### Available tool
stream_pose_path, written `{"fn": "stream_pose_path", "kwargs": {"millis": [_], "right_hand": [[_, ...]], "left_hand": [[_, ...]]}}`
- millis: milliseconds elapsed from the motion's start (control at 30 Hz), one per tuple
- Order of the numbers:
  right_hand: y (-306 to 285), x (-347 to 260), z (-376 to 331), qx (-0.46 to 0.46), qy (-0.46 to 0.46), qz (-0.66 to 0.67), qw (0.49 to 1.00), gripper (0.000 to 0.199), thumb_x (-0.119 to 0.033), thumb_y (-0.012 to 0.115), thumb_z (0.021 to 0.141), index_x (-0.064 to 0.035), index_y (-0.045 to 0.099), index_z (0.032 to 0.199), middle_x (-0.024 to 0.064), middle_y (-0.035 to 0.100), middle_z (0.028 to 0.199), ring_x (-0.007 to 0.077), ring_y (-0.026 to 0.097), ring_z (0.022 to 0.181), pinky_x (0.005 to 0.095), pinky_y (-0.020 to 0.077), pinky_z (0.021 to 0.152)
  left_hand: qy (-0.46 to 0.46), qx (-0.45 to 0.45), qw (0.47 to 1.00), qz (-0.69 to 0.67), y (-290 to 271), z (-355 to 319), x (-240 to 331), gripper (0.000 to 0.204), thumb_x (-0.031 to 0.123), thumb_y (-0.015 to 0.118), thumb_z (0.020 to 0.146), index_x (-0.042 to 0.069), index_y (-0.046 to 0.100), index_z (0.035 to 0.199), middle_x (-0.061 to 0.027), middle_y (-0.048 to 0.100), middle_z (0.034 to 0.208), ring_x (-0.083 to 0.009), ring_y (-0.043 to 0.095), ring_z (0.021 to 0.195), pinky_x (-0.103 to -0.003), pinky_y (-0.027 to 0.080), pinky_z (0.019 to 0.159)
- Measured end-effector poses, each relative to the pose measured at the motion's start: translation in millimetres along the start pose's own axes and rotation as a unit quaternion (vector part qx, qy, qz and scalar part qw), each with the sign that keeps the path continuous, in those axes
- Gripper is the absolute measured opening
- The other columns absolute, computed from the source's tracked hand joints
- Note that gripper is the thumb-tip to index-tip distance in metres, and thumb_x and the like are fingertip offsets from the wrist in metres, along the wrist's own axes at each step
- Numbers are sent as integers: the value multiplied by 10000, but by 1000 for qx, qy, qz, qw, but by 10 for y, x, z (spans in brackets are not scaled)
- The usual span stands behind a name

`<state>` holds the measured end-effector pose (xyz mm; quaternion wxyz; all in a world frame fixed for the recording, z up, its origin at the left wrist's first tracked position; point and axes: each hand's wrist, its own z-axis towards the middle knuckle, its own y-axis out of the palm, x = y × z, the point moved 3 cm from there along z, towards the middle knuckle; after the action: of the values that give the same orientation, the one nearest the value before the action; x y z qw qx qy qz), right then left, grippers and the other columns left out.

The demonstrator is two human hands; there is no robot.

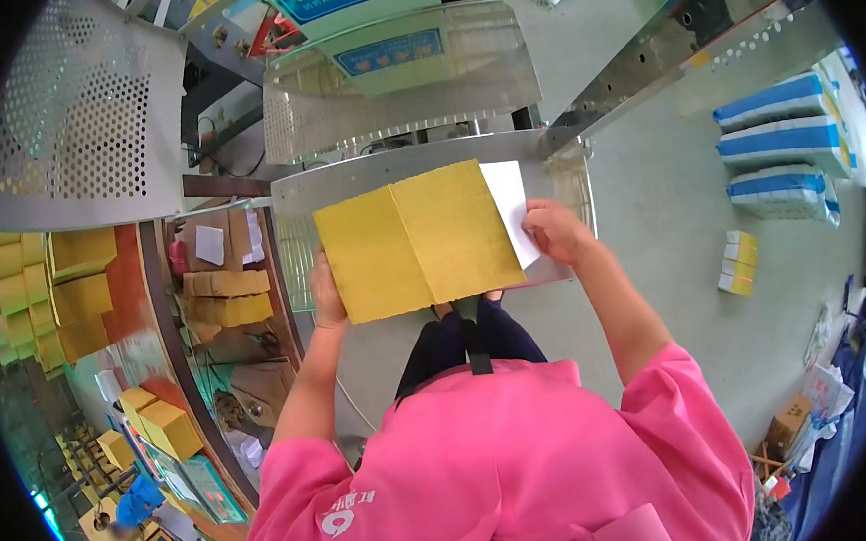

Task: The recorder bundles stacks of yellow paper by applying labels and using a strapping machine.

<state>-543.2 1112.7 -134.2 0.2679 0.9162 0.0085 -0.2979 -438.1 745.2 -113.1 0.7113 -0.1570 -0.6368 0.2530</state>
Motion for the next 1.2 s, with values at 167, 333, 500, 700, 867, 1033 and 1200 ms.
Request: {"fn": "stream_pose_path", "kwargs": {"millis": [167,333,500,700,867,1033,1200], "right_hand": [[48,90,42,152,-81,-125,977,439,16,474,764,-17,587,1186,85,627,920,178,607,830,308,493,712],[265,68,-70,264,-219,-259,903,475,7,465,774,-111,623,1206,127,646,1005,216,627,925,321,497,811],[352,84,-93,269,-277,-352,852,409,-15,536,783,-123,677,1151,159,605,1242,238,598,1111,314,459,923],[410,76,-136,135,-193,-117,965,328,-236,548,937,-15,657,1154,79,642,1150,153,585,1035,292,456,884],[509,-37,-319,151,-179,-125,964,393,-323,521,970,-5,644,1166,50,652,1037,122,571,950,265,453,841],[435,4,-279,135,-201,-145,959,387,-320,546,956,-6,645,1160,37,644,980,106,558,897,264,454,800],[466,-52,-323,133,-215,-146,957,308,-249,566,941,1,669,1088,9,646,868,94,554,795,254,458,731]], "left_hand": [[-203,33,912,-355,61,-142,-225,506,368,271,1050,14,432,1374,-113,546,1279,-227,541,1137,-340,438,955],[-176,20,926,-334,49,-99,-203,528,371,326,1041,6,370,1420,-116,480,1363,-218,472,1234,-335,368,1035],[-167,8,923,-346,14,17,-53,579,369,382,1026,-11,315,1458,-116,414,1436,-220,405,1311,-334,309,1087],[-143,-25,944,-295,-82,139,263,525,336,356,1023,-9,361,1420,-109,462,1377,-210,435,1269,-334,320,1063],[-151,-53,951,-266,-116,143,170,601,339,416,1003,-16,291,1471,-113,394,1459,-228,374,1340,-334,281,1102],[-188,-26,933,-305,-49,122,215,520,313,353,1019,6,333,1438,-103,452,1393,-208,436,1274,-334,333,1061],[-211,-23,931,-298,-83,87,212,496,312,352,1018,19,358,1418,-92,469,1365,-199,449,1259,-328,348,1049]]}}
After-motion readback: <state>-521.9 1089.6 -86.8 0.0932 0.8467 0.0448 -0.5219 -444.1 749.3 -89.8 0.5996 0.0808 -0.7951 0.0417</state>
